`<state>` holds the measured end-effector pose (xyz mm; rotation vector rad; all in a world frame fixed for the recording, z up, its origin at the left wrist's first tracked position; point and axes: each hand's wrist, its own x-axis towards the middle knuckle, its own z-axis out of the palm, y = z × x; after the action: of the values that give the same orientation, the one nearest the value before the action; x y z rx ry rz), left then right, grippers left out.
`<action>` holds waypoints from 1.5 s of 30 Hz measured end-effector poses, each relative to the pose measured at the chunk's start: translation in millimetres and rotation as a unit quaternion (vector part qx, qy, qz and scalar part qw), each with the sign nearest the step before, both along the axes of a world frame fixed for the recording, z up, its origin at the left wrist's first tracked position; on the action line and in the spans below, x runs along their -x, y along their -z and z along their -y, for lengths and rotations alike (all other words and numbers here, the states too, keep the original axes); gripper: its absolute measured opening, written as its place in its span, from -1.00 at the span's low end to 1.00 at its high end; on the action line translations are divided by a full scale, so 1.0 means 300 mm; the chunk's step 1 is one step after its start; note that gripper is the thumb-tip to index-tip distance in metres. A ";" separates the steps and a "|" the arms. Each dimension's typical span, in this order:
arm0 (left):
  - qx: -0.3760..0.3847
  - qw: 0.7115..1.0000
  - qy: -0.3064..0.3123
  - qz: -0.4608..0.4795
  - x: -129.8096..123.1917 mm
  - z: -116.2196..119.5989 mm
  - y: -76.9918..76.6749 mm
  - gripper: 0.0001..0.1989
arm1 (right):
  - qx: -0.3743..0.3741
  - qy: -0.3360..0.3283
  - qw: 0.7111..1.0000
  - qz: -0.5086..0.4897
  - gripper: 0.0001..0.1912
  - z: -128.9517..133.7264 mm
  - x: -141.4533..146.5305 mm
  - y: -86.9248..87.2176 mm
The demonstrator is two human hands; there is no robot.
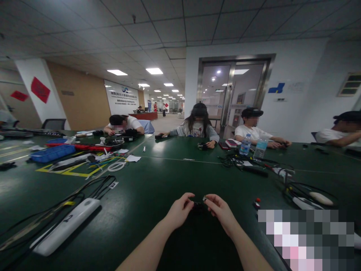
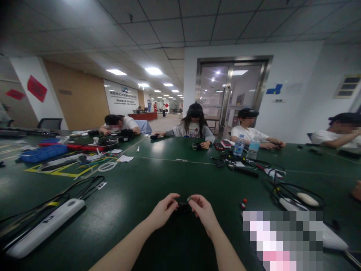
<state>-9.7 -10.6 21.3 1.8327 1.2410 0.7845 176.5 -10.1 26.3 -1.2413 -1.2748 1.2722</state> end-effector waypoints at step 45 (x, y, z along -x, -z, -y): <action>-0.017 0.986 -0.087 -0.139 0.393 -0.043 -0.052 -0.62 | -0.008 -0.076 0.995 0.066 -0.70 0.001 -0.027 0.003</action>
<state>-127.7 2.2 36.9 1.9276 1.5906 0.6611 184.5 -10.4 25.5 -1.2535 -1.4959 1.3029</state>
